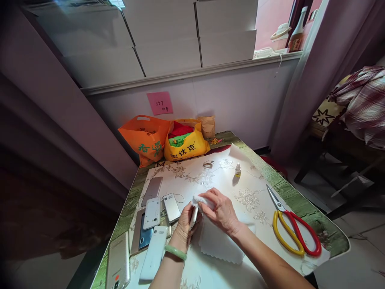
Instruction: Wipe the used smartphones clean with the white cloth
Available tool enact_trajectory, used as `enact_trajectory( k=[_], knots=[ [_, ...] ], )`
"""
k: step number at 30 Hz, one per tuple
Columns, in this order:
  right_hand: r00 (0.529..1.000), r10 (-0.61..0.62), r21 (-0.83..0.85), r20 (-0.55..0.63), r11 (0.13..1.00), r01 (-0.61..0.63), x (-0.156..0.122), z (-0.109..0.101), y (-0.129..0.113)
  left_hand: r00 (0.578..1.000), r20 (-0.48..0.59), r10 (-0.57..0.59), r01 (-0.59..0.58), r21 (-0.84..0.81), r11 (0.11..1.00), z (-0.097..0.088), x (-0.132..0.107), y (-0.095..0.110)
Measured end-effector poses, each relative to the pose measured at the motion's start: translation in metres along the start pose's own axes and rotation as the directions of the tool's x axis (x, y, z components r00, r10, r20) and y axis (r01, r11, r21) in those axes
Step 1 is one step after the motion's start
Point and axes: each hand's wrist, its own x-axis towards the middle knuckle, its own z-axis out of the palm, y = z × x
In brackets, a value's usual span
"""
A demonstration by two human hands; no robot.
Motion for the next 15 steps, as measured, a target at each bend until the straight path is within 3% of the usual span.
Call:
enact_trajectory(
  k=[4, 7, 8, 10, 12, 15],
  knots=[
    [0.996, -0.082, 0.137, 0.018, 0.987, 0.079, -0.021, -0.001, -0.009, 0.994, -0.044, 0.096, -0.092, 0.086, 0.992, 0.004, -0.011, -0.001],
    [0.998, -0.064, 0.257, 0.013, 0.965, 0.058, -0.023, -0.009, -0.001, 0.999, 0.046, 0.024, -0.027, 0.063, 0.998, 0.013, -0.009, -0.001],
    [0.999, -0.033, 0.283, -0.014, 0.959, 0.035, -0.022, -0.012, 0.003, 0.999, 0.032, 0.018, -0.019, 0.045, 0.999, 0.016, -0.006, -0.001],
    [0.988, 0.053, 0.29, -0.148, 0.957, -0.008, -0.019, -0.019, 0.008, 0.995, -0.099, 0.026, -0.025, 0.016, 1.0, 0.024, -0.003, -0.001],
    [0.938, 0.108, 0.246, -0.329, 0.969, -0.025, -0.017, -0.022, 0.01, 0.977, -0.211, 0.037, -0.038, -0.002, 0.999, 0.032, -0.003, -0.002],
    [0.902, 0.037, 0.137, -0.43, 0.99, 0.025, -0.016, -0.017, 0.005, 0.989, -0.15, -0.016, 0.009, -0.05, 0.999, 0.044, -0.008, -0.007]
  ],
)
